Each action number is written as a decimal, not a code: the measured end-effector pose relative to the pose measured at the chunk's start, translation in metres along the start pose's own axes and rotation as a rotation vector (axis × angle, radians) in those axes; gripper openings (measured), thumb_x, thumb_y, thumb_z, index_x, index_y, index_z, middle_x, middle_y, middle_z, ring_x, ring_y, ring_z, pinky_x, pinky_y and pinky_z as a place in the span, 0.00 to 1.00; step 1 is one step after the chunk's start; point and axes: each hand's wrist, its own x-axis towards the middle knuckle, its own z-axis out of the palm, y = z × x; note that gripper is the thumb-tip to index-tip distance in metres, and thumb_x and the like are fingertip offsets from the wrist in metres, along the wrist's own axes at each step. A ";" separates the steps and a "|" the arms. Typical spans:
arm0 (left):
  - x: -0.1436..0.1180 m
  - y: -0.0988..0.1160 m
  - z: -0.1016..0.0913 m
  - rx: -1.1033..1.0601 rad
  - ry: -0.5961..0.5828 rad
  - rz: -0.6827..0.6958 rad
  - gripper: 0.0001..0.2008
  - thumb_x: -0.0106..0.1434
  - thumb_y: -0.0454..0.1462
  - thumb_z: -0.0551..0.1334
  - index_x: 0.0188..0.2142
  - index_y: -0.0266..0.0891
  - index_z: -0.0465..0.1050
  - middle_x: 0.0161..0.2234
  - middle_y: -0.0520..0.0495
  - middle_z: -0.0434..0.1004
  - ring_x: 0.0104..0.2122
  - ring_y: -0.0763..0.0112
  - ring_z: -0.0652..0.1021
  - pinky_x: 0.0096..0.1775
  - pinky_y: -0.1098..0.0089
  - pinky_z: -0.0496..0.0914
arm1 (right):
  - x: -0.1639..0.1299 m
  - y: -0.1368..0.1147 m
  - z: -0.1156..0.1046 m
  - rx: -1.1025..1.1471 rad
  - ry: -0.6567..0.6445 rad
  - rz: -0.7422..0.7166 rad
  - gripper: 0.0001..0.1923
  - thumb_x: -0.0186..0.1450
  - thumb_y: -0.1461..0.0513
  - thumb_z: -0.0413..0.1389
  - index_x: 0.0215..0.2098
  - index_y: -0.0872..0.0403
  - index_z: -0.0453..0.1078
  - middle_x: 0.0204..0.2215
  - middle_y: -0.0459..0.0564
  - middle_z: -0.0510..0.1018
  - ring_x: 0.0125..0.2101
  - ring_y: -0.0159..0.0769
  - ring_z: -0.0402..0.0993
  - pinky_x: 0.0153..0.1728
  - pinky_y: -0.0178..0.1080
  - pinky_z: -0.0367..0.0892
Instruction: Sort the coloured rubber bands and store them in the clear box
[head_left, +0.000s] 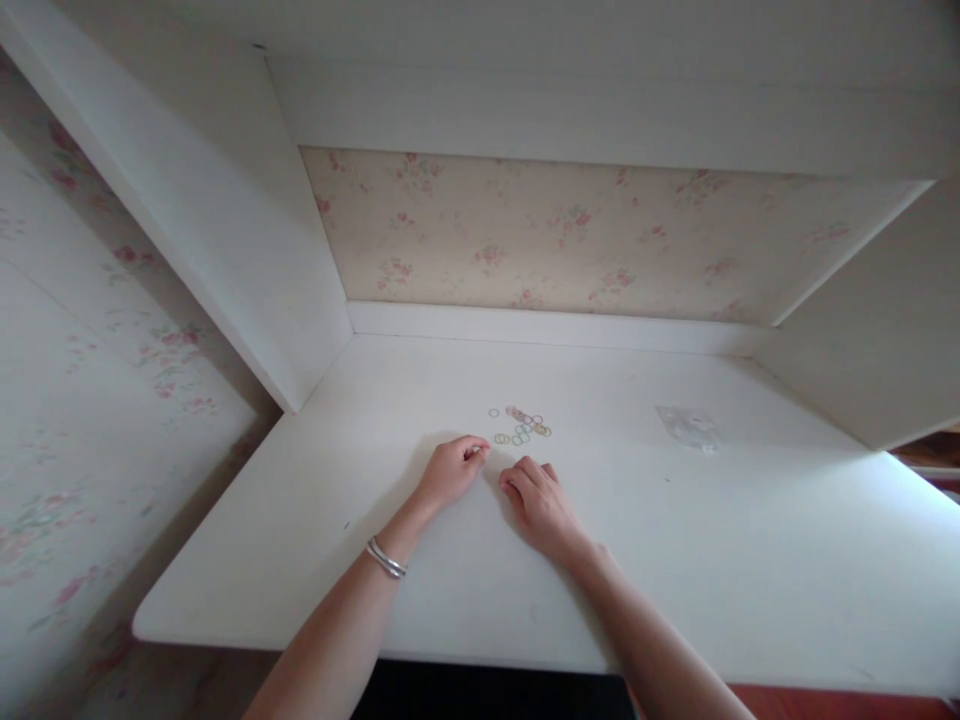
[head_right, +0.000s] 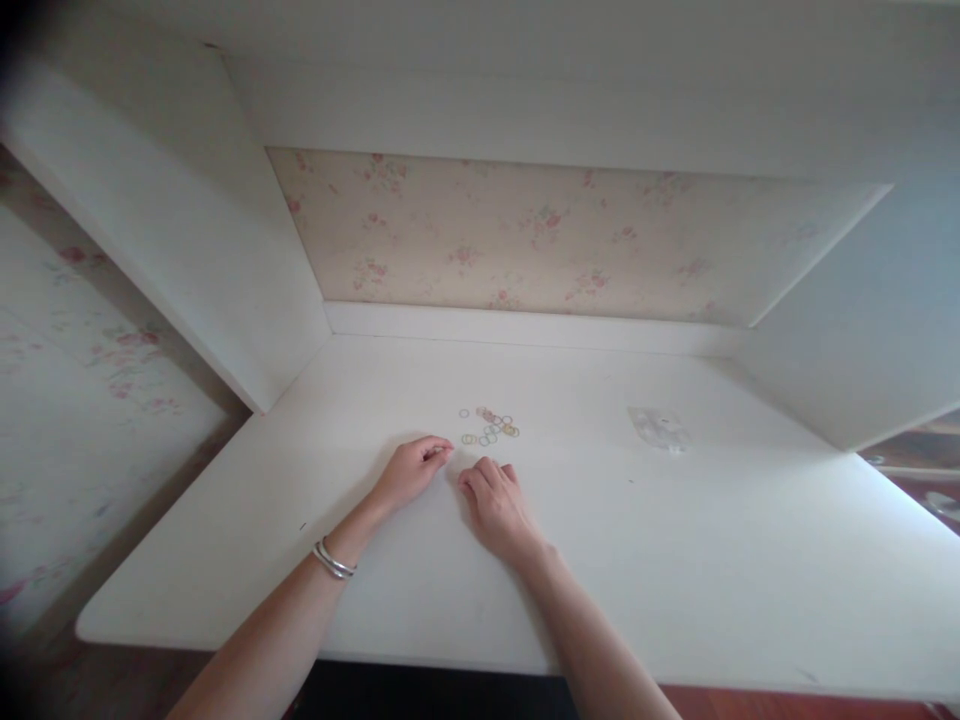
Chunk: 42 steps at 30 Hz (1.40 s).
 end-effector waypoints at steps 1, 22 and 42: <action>0.000 0.000 0.000 -0.008 0.000 -0.001 0.15 0.62 0.42 0.53 0.41 0.40 0.75 0.34 0.50 0.79 0.30 0.72 0.76 0.34 0.74 0.67 | 0.000 -0.002 0.000 -0.007 -0.015 -0.005 0.11 0.69 0.64 0.43 0.36 0.54 0.66 0.33 0.50 0.70 0.35 0.33 0.65 0.39 0.37 0.54; 0.025 0.018 0.014 0.340 -0.029 0.025 0.14 0.63 0.44 0.53 0.41 0.46 0.75 0.30 0.50 0.78 0.28 0.72 0.75 0.29 0.74 0.62 | 0.009 0.041 -0.008 0.319 0.369 0.653 0.19 0.61 0.50 0.48 0.34 0.53 0.74 0.25 0.47 0.75 0.25 0.33 0.66 0.27 0.35 0.59; 0.030 0.017 0.012 0.166 -0.033 0.105 0.14 0.65 0.42 0.52 0.39 0.42 0.75 0.38 0.50 0.79 0.37 0.70 0.77 0.40 0.74 0.68 | 0.011 0.043 -0.009 0.400 0.340 0.683 0.17 0.60 0.52 0.49 0.33 0.53 0.75 0.20 0.44 0.69 0.21 0.30 0.60 0.24 0.33 0.54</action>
